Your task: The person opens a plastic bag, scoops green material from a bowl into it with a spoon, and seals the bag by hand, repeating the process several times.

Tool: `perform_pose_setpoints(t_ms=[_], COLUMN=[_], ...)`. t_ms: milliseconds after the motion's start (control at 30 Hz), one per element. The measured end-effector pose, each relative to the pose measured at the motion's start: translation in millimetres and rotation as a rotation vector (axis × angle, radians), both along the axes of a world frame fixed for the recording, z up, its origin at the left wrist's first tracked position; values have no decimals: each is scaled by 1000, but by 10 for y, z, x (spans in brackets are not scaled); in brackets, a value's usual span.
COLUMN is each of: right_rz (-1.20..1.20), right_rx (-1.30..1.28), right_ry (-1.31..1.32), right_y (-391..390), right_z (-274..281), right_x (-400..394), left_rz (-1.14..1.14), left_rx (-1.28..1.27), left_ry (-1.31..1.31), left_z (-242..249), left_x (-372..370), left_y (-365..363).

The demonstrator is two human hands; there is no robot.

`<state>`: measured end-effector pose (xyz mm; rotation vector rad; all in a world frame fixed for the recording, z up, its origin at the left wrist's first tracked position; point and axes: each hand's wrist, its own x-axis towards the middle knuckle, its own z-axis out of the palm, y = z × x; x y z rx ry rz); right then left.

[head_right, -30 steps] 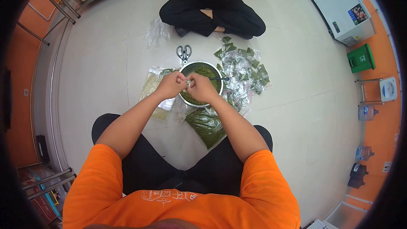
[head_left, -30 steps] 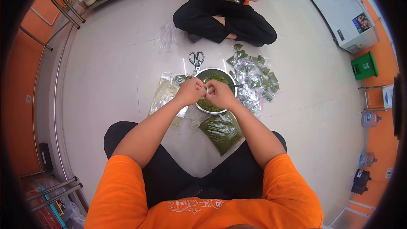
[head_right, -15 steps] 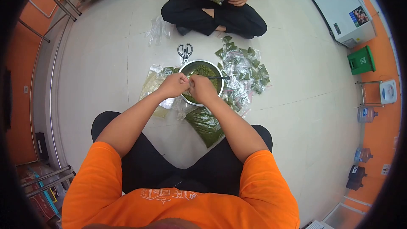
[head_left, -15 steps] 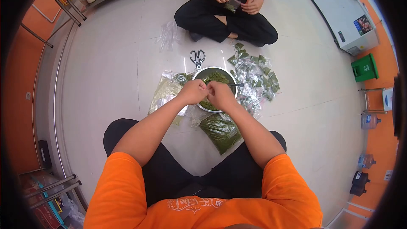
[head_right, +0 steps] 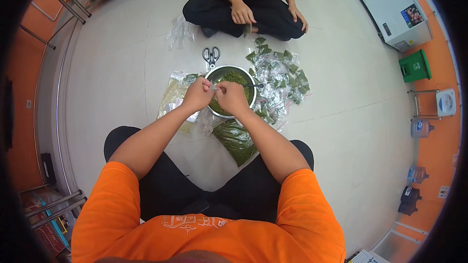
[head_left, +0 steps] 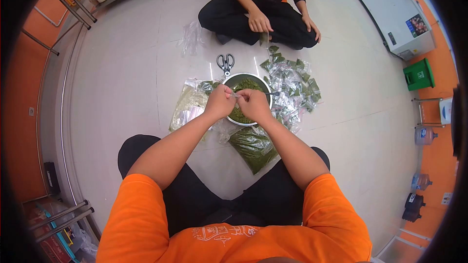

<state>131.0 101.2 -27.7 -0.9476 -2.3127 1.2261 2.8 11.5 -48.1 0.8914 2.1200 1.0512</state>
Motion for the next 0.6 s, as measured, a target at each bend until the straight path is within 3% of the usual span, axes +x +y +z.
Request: perform_pose_setpoints(t_ms=[133,233,333,433,533,600], right_rz=[120,73,-2,-67,-85,-80], right_rx=[144,-72,-179,-91,-105,-148], right_ry=[-66,-61,-80,-107,-27,-28], right_y=[39,80,180,136,219,299], right_z=[-125,-103,-79,35,-64,-41], right_x=[21,33,62,15,30,82], left_rz=[-65,-75,-106,-137,-292,-509], left_rx=[80,74,-97,-66,186,198], left_ry=[98,139,138,186,449,302], left_z=[132,185,277,250,210,190], left_x=[95,114,74,58,-5,-141], left_y=[-18,-51,-70,-28,-6,-24])
